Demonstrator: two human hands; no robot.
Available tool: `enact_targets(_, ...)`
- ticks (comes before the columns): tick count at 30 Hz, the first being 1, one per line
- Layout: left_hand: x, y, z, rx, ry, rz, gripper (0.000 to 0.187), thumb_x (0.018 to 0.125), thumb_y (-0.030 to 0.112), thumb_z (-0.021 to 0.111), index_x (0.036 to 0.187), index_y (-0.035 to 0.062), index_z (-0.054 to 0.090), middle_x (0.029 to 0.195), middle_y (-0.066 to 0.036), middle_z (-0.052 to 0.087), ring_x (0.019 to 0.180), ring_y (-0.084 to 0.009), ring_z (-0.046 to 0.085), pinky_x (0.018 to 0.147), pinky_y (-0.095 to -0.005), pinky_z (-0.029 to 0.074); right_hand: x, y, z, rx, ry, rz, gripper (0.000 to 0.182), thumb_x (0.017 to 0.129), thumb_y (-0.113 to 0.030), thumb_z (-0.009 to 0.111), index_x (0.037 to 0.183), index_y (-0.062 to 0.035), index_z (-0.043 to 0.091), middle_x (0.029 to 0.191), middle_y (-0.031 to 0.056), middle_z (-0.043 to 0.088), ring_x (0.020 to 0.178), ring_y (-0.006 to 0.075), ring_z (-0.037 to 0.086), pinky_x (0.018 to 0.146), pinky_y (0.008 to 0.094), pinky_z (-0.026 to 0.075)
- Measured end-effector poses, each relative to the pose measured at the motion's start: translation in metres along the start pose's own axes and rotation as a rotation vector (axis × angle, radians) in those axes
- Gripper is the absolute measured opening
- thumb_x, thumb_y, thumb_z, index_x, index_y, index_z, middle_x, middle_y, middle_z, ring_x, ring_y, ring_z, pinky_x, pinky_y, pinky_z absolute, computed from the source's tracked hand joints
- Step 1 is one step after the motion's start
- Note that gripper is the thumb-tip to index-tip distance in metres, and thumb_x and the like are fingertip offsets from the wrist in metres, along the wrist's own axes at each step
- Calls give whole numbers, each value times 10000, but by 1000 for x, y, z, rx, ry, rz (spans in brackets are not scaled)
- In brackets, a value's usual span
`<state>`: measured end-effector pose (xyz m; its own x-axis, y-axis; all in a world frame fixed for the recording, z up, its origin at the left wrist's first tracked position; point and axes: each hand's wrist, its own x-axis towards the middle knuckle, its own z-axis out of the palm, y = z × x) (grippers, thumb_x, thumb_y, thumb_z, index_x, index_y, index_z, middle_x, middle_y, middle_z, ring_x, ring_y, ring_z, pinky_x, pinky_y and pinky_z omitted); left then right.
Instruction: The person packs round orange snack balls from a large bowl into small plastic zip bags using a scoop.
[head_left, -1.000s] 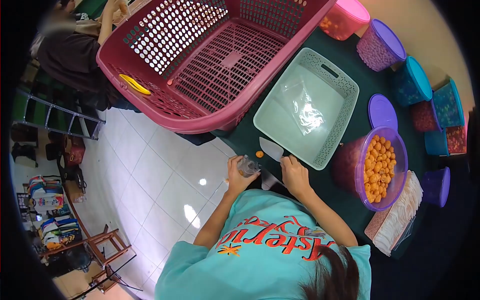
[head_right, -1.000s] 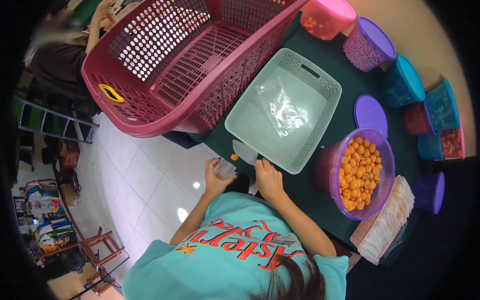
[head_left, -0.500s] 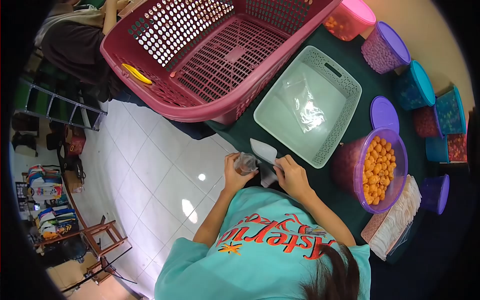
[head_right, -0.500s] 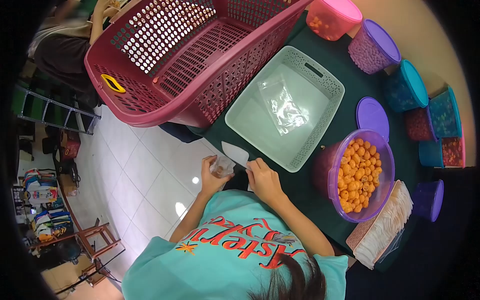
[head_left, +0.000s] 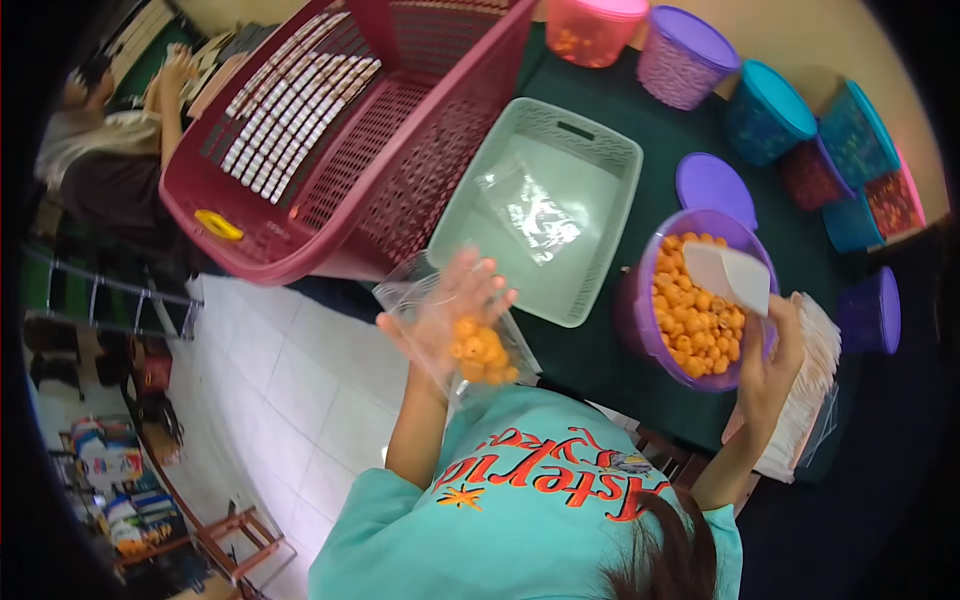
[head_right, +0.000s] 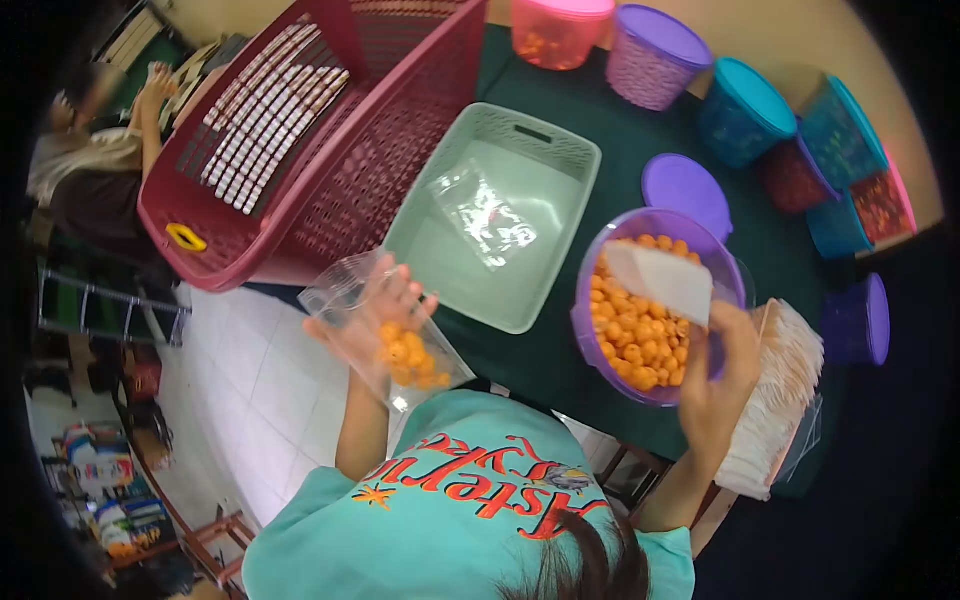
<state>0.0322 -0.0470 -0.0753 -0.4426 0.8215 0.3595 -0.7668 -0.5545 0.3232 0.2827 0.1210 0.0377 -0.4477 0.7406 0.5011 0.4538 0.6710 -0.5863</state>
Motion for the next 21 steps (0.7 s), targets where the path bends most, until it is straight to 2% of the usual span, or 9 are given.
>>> enact_targets(2, 15, -22, 13, -112, -14, -126, 1094, 594, 709, 529, 1305, -35, 158, 1261, -192, 337, 1146, -327, 374, 983, -494, 256, 6, 25, -15, -131, 88, -12, 157, 729, 4, 546, 885, -16, 550, 778, 112, 556, 772, 246, 541, 828, 372, 353)
enact_targets(4, 22, -43, 21, 128, 39, -323, 1034, 613, 760, 429, 1308, 30, 197, 1264, -174, 348, 1115, -346, 400, 964, -551, 230, 9, 50, -23, -238, 108, 59, 131, 746, -49, 540, 875, -33, 541, 775, 97, 551, 768, 253, 531, 816, 387, 328)
enact_targets(5, 25, -55, 18, 83, 20, -356, 999, 652, 746, 389, 1307, 21, 184, 1270, -190, 331, 1116, -366, 389, 956, -563, 232, 11, 54, -27, -360, 67, 57, 123, 749, -71, 541, 868, -41, 542, 782, 85, 555, 778, 242, 525, 799, 382, 323)
enact_targets(6, 28, -64, 21, 70, -3, -386, 999, 652, 746, 389, 1307, 21, 184, 1270, -190, 331, 1116, -366, 389, 956, -563, 232, 14, 59, -30, -481, 23, 56, 118, 751, -93, 541, 860, -48, 542, 789, 73, 559, 789, 232, 519, 782, 376, 318)
enact_targets(9, 34, -85, 25, -13, 0, -470, 968, 682, 718, 389, 1297, -2, 193, 1257, -206, 335, 1114, -362, 391, 939, -566, 258, 28, 87, -20, -583, -9, -86, 122, 730, -126, 568, 832, -63, 546, 799, 49, 563, 795, 219, 500, 745, 366, 298)
enact_targets(12, 40, -94, 30, -5, -11, -519, 962, 686, 714, 390, 1297, -3, 194, 1256, -208, 335, 1115, -360, 391, 935, -564, 265, 44, 96, -6, -587, -105, -202, 110, 709, -132, 581, 778, -64, 529, 754, 38, 544, 766, 205, 491, 728, 370, 298)
enact_targets(15, 44, -95, 33, 37, 13, -538, 955, 687, 708, 398, 1296, -1, 201, 1252, -208, 336, 1111, -368, 389, 930, -561, 273, 57, 101, 11, -483, -104, -307, 97, 705, -128, 581, 763, -69, 533, 737, 34, 541, 763, 198, 490, 733, 372, 297)
enact_targets(17, 46, -94, 30, 37, 24, -538, 951, 688, 706, 401, 1296, 1, 204, 1251, -208, 335, 1105, -369, 389, 927, -561, 277, 63, 104, 17, -373, -223, -387, 89, 703, -121, 606, 751, -77, 544, 712, 24, 532, 744, 188, 483, 743, 343, 283)
enact_targets(21, 50, -88, 20, -95, 2, -497, 946, 692, 702, 402, 1299, 5, 201, 1259, -211, 314, 1095, -364, 383, 927, -568, 269, 69, 105, 18, -303, -309, -375, 79, 708, -124, 607, 747, -83, 551, 707, 21, 528, 741, 188, 479, 751, 352, 274)
